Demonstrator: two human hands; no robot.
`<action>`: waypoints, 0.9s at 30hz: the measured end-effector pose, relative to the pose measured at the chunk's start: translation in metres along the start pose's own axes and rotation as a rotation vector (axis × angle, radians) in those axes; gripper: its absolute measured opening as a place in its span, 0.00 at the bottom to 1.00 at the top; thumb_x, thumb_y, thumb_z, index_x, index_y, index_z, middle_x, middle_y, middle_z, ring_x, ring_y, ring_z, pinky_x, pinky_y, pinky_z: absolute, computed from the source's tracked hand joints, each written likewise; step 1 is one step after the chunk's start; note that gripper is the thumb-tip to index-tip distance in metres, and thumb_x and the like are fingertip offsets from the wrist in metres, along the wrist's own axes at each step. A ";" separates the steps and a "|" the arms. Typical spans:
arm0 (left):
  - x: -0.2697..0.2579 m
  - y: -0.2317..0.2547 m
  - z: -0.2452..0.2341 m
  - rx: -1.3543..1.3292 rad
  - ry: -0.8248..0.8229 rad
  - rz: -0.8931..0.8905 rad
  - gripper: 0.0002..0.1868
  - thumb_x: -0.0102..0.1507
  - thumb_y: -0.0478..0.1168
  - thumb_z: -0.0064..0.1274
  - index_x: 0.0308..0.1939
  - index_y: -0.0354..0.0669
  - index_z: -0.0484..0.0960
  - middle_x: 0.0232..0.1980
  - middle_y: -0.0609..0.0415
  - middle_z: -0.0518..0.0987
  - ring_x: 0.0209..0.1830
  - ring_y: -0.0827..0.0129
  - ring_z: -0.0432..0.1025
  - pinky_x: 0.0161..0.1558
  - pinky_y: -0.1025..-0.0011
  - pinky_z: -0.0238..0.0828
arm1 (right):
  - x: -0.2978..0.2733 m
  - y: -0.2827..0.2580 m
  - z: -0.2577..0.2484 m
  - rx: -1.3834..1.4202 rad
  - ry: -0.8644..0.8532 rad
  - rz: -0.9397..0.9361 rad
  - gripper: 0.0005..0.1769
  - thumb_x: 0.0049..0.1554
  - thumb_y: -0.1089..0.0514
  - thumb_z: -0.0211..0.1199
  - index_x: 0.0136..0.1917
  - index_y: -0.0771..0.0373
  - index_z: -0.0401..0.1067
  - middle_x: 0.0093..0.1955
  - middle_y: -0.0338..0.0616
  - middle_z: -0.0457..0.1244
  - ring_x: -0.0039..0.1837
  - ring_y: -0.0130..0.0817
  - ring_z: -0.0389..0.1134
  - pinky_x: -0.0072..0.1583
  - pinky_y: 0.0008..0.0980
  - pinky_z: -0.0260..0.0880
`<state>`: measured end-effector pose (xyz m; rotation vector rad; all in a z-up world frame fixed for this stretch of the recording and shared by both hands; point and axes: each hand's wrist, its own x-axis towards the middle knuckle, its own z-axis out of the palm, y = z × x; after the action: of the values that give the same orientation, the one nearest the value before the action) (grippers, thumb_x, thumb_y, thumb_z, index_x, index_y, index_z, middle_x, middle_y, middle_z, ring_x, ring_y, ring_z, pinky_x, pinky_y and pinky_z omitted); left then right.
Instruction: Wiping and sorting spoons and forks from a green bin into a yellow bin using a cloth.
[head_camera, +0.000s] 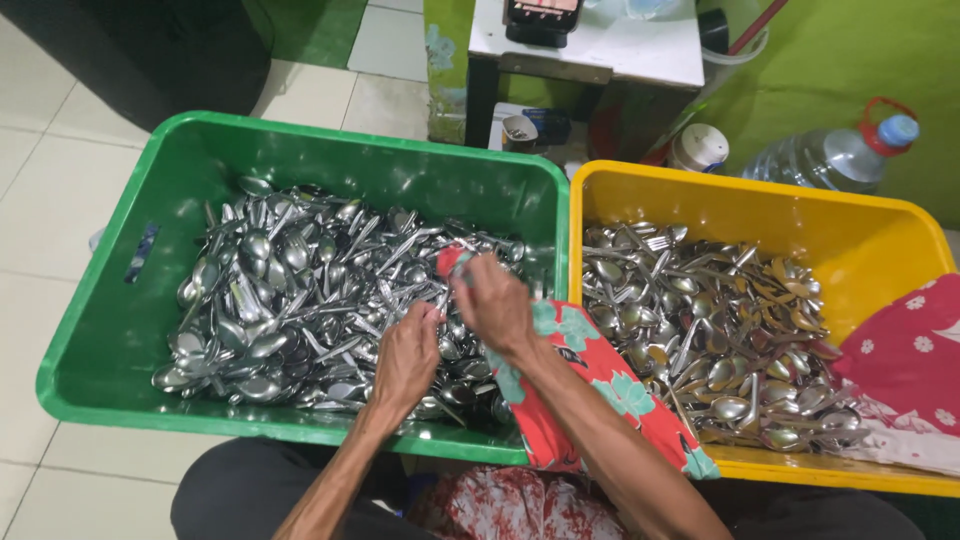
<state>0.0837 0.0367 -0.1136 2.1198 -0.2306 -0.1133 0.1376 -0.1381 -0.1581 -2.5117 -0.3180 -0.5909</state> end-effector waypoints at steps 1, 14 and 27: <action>-0.001 -0.002 0.000 -0.033 0.000 -0.025 0.14 0.73 0.34 0.35 0.44 0.35 0.79 0.18 0.57 0.72 0.13 0.75 0.60 0.23 0.76 0.61 | -0.003 -0.006 -0.002 0.028 -0.060 -0.014 0.07 0.62 0.56 0.57 0.49 0.62 0.67 0.42 0.45 0.61 0.37 0.42 0.71 0.34 0.39 0.73; -0.008 0.010 -0.008 -0.103 -0.008 -0.104 0.14 0.73 0.37 0.37 0.48 0.36 0.79 0.26 0.49 0.78 0.19 0.70 0.66 0.39 0.63 0.72 | 0.000 -0.019 -0.017 0.121 0.007 0.036 0.07 0.62 0.58 0.58 0.52 0.61 0.69 0.44 0.48 0.65 0.38 0.43 0.72 0.38 0.40 0.76; -0.005 0.016 -0.021 -0.181 0.038 -0.276 0.17 0.74 0.40 0.33 0.48 0.38 0.80 0.29 0.48 0.78 0.18 0.73 0.60 0.27 0.72 0.61 | 0.011 -0.015 -0.036 0.293 0.107 0.207 0.08 0.64 0.61 0.54 0.54 0.67 0.69 0.46 0.55 0.66 0.48 0.53 0.73 0.45 0.43 0.76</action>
<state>0.0802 0.0476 -0.0891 1.9607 0.0938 -0.2462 0.1298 -0.1445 -0.1194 -2.1885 -0.0946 -0.5495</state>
